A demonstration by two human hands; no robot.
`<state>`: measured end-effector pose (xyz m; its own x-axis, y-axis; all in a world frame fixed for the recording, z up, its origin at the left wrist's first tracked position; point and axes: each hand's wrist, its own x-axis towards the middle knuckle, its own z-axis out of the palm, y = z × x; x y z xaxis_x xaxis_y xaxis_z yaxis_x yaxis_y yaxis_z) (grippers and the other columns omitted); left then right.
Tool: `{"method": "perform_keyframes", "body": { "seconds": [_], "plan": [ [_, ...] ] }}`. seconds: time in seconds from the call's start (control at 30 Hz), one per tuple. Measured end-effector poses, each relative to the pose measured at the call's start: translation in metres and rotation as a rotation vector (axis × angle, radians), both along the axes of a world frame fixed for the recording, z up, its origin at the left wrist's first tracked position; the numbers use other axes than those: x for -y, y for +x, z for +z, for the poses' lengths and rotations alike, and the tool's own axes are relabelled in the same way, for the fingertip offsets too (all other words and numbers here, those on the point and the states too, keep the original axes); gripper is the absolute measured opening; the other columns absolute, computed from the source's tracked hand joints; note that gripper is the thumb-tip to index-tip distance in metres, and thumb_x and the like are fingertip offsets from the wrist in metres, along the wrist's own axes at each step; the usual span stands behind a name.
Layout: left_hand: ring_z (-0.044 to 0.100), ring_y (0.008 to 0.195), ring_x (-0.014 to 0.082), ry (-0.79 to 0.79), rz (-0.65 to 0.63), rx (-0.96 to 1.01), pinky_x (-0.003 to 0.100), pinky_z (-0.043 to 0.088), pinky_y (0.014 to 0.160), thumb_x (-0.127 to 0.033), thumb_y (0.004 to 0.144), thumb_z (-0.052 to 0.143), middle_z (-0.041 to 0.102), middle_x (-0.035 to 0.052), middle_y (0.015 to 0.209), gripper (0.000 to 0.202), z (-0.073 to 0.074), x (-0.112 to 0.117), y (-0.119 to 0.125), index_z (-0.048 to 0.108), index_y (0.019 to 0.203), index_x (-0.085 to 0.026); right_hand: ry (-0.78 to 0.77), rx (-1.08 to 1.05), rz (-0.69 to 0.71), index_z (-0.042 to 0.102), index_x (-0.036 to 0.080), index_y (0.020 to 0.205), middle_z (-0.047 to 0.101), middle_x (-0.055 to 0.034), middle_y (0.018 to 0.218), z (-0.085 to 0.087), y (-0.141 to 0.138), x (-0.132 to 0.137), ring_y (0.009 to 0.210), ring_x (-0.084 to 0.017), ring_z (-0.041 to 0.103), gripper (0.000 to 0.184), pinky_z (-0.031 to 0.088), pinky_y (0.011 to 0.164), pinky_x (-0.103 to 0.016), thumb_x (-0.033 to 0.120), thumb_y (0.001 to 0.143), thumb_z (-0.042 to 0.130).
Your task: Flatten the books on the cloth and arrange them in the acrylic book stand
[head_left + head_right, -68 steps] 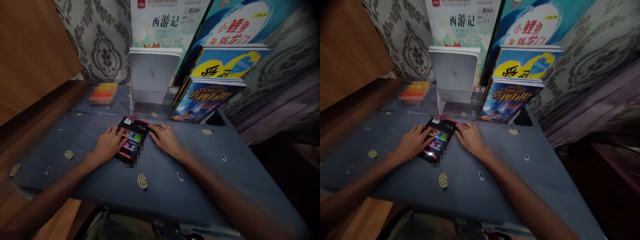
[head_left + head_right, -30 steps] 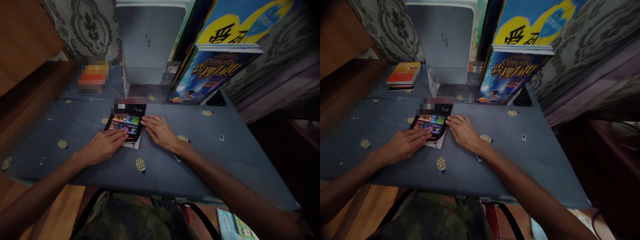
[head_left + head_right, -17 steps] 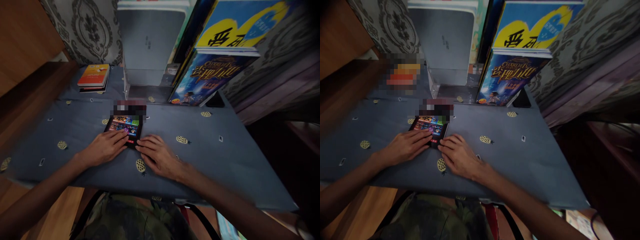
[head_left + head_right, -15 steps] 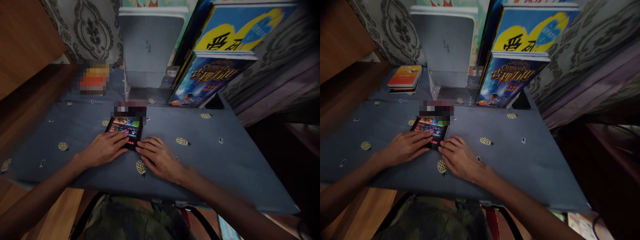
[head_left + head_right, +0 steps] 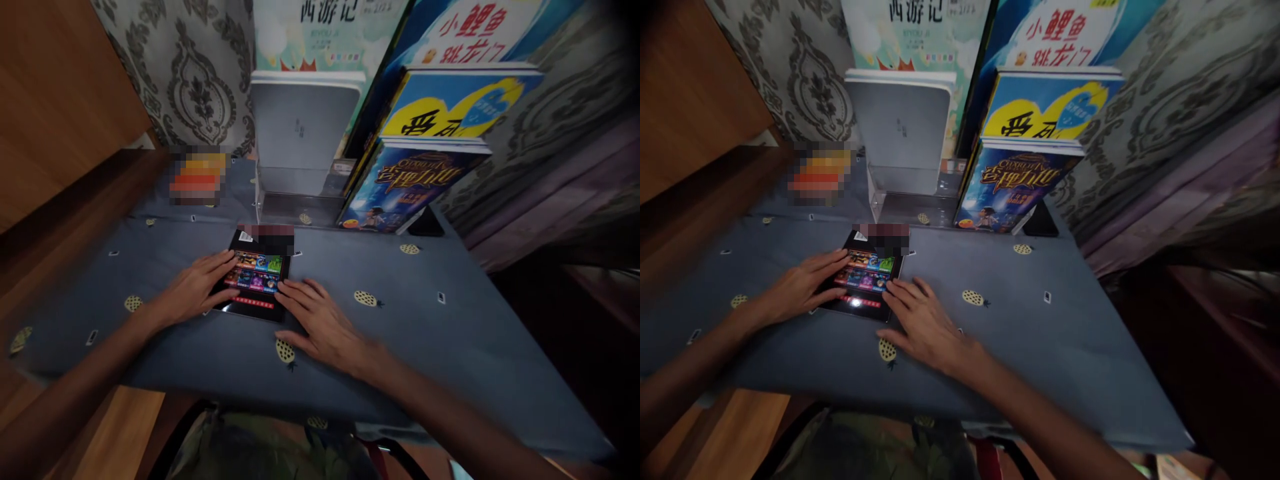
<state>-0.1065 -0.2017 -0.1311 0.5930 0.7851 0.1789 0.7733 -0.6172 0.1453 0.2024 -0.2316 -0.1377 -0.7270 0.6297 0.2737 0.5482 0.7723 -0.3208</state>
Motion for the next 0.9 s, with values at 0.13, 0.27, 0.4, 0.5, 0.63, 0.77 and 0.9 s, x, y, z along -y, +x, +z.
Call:
{"method": "perform_keyframes", "body": {
  "seconds": [0.13,0.27,0.4,0.5,0.63,0.77,0.9],
  "plan": [
    [0.037,0.148,0.0329,-0.048,-0.098,-0.085,0.053,0.038,0.116,-0.070,0.087,0.059,0.034,0.0187,0.161,0.099,0.010,0.033,-0.001,0.015,0.161,-0.022,-0.024,0.004,0.049,0.052,0.017,0.145,0.060,-0.0172,0.143,0.000,0.013,0.027,0.137,-0.031,0.052,0.070,0.039,0.114,-0.063,0.055,0.089,0.067],
    [0.026,0.152,0.0365,-0.111,-0.177,-0.147,0.055,0.032,0.119,-0.074,0.079,0.065,0.023,0.0233,0.164,0.123,0.016,0.078,0.001,-0.004,0.162,-0.017,-0.015,0.019,0.077,0.051,0.014,0.144,0.062,-0.0172,0.141,-0.002,0.024,0.069,0.133,-0.032,0.055,0.069,0.040,0.113,-0.065,0.053,0.090,0.067],
    [0.023,0.153,0.0345,-0.084,-0.161,-0.177,0.053,0.030,0.121,-0.037,0.089,0.064,0.022,0.0189,0.166,0.101,0.010,0.118,0.010,-0.004,0.162,-0.017,0.045,-0.057,0.063,0.058,0.017,0.137,0.071,-0.0111,0.129,-0.011,0.024,0.105,0.120,-0.027,0.064,0.042,0.046,0.111,-0.059,0.032,0.098,0.059],
    [0.023,0.153,0.0342,-0.047,-0.155,-0.196,0.054,0.033,0.120,-0.017,0.086,0.053,0.022,0.0159,0.166,0.095,0.007,0.136,0.015,-0.003,0.162,-0.017,0.082,-0.198,0.013,0.063,0.018,0.130,0.077,-0.0083,0.114,-0.015,0.020,0.116,0.105,-0.024,0.069,0.033,0.053,0.105,-0.052,0.016,0.099,0.051],
    [0.026,0.153,0.0308,-0.092,-0.204,-0.180,0.048,0.038,0.119,-0.016,0.085,0.053,0.027,0.0095,0.166,0.091,0.035,0.139,0.012,0.005,0.163,-0.022,0.023,-0.305,0.052,0.066,0.015,0.124,0.077,-0.0100,0.106,0.004,0.024,0.111,0.101,-0.023,0.069,0.030,0.061,0.091,-0.041,0.013,0.097,0.052],
    [0.045,0.143,0.0251,-0.170,-0.262,0.011,0.042,0.045,0.115,-0.033,0.095,0.060,0.045,0.0040,0.157,0.073,0.081,0.112,0.006,0.025,0.159,-0.033,-0.024,-0.411,0.055,0.059,0.023,0.137,0.076,-0.0088,0.112,0.034,0.033,0.089,0.105,-0.022,0.068,0.040,0.062,0.087,-0.039,0.015,0.098,0.054],
    [0.069,0.112,0.0239,-0.246,-0.185,0.354,0.035,0.056,0.094,-0.041,0.094,0.062,0.073,0.0038,0.125,0.039,0.095,0.064,0.014,0.064,0.132,-0.032,-0.012,-0.619,-0.024,0.066,0.029,0.130,0.077,-0.0069,0.104,0.042,0.032,0.054,0.093,-0.023,0.071,0.036,0.061,0.079,-0.039,0.019,0.097,0.057]
  ]
}}
